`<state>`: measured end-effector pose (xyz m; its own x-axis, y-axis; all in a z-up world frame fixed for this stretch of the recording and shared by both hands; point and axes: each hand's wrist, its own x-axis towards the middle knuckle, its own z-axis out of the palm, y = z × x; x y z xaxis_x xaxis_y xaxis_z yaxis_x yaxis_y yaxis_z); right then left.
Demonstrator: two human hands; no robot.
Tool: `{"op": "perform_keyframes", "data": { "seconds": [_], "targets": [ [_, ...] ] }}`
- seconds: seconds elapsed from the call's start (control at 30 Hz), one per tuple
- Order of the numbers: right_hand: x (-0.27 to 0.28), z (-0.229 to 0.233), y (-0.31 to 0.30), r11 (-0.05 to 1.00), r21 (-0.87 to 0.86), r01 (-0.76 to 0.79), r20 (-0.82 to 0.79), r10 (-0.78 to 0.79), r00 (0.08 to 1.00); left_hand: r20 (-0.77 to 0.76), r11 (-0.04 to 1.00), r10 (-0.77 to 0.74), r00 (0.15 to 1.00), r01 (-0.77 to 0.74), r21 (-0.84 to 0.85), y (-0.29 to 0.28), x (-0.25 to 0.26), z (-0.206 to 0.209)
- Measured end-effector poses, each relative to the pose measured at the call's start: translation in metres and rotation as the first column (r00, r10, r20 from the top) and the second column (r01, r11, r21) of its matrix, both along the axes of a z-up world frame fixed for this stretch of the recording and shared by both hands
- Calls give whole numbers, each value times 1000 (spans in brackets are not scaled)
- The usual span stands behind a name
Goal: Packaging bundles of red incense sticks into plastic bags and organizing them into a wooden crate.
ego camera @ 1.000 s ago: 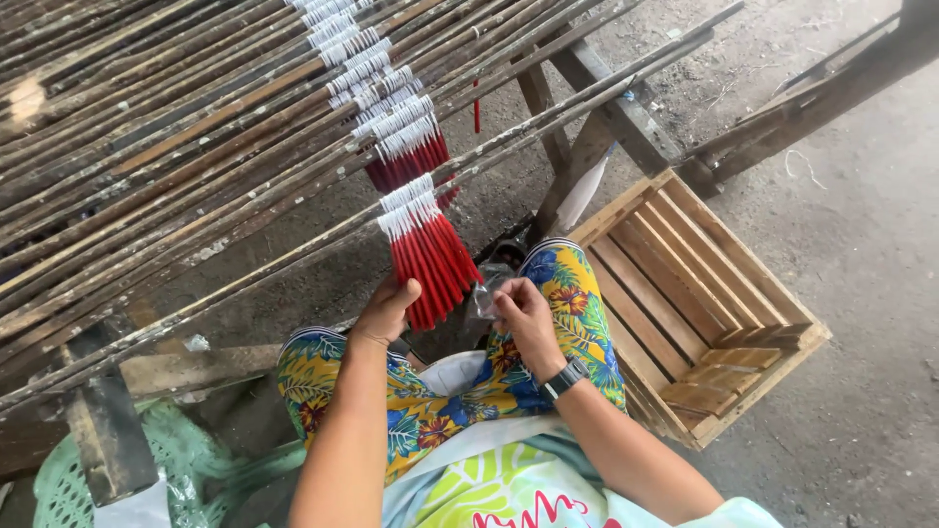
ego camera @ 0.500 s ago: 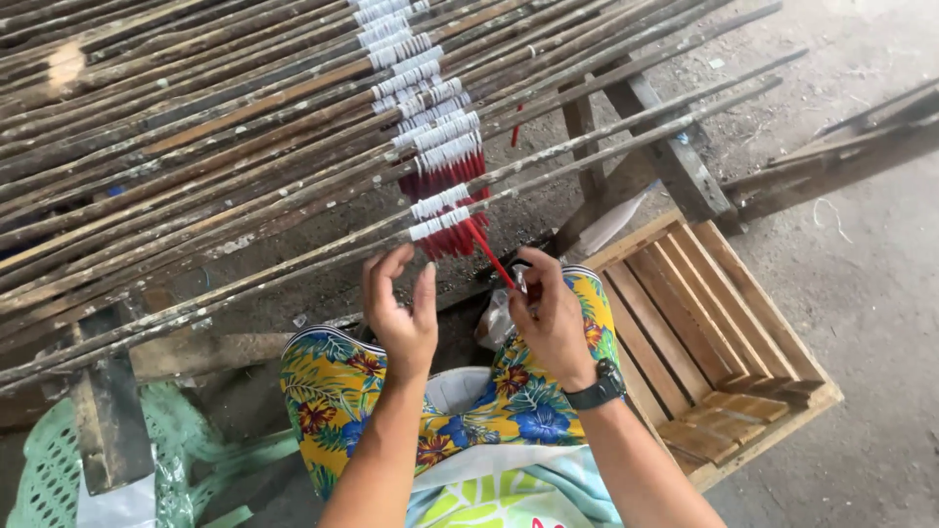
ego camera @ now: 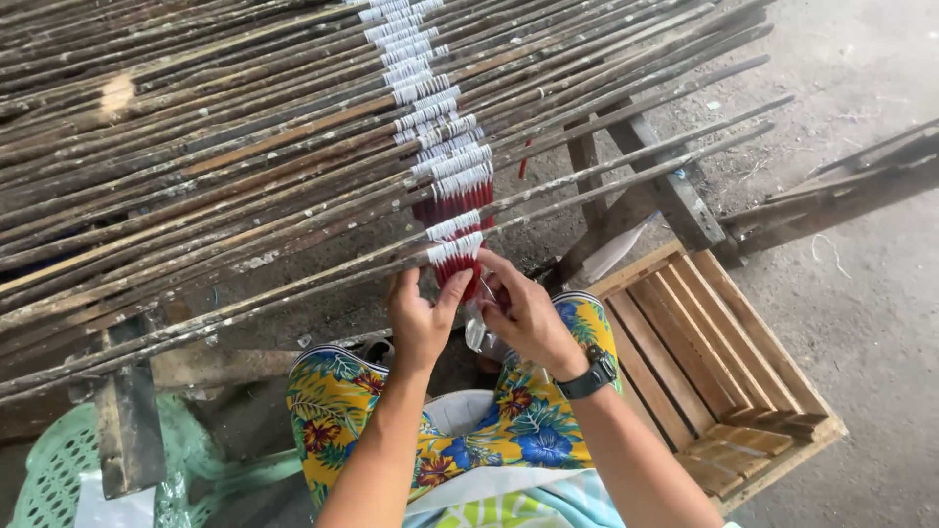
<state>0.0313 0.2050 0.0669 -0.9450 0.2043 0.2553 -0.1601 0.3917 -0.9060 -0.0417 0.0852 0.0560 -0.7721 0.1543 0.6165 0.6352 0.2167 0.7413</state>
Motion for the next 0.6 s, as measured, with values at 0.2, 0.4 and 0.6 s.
{"op": "perform_keyframes", "data": {
  "seconds": [0.2,0.4,0.6],
  "targets": [
    [-7,0,14,878,-439,-190,-70,177,982,164,988,-44,985,18,151,6,-5,-40],
    [1,17,11,720,-649,-247,-33,297,954,141,969,-182,973,153,193,0,-4,-26],
    [10,27,2,706,-664,-247,-35,300,953,175,935,-315,933,274,225,-6,1,14]
  ]
}}
